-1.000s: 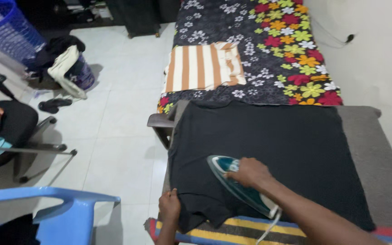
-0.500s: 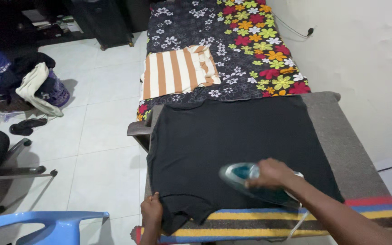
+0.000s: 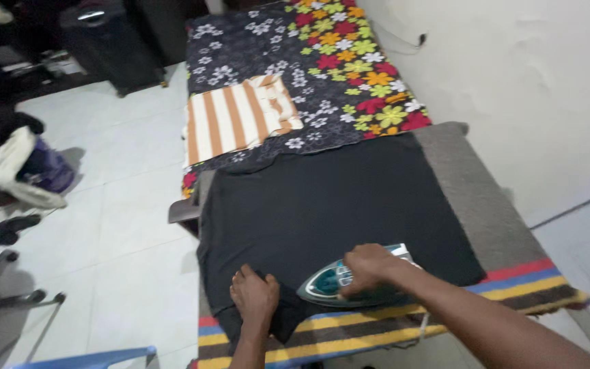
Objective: The person irons a black t-shirt on an ironing board, repeatedly smoothing the fabric with an electric iron. They flip the shirt over several times to iron both sides and adjust the garment between passes. The shirt is then folded and placed on a nearby bed.
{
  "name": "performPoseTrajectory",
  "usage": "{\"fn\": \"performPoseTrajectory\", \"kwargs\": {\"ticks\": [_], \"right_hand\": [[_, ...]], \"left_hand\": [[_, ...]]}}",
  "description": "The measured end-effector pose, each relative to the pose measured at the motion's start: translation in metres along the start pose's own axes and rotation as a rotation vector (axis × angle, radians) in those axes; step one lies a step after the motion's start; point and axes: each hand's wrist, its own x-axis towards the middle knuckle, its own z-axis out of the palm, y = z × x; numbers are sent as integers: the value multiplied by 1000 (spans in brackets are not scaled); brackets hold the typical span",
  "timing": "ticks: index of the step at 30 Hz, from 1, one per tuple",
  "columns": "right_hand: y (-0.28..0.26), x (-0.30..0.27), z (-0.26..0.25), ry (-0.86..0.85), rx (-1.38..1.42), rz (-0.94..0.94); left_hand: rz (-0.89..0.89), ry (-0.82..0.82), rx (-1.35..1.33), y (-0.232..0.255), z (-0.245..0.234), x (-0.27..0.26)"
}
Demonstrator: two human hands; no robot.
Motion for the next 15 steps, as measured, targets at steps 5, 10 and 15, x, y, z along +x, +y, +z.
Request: {"fn": "performPoseTrajectory", "kwargs": {"ticks": [5,10,15], "right_hand": [[38,2,20,222,369,374],[155,-10,47,456,600,690],[243,-26,69,533,652,819]], "left_hand": [[-108,-330,285,43,0,10],[-49,-397,419,50,-12,13],[-47,-424,466,56,-11,16]]}}
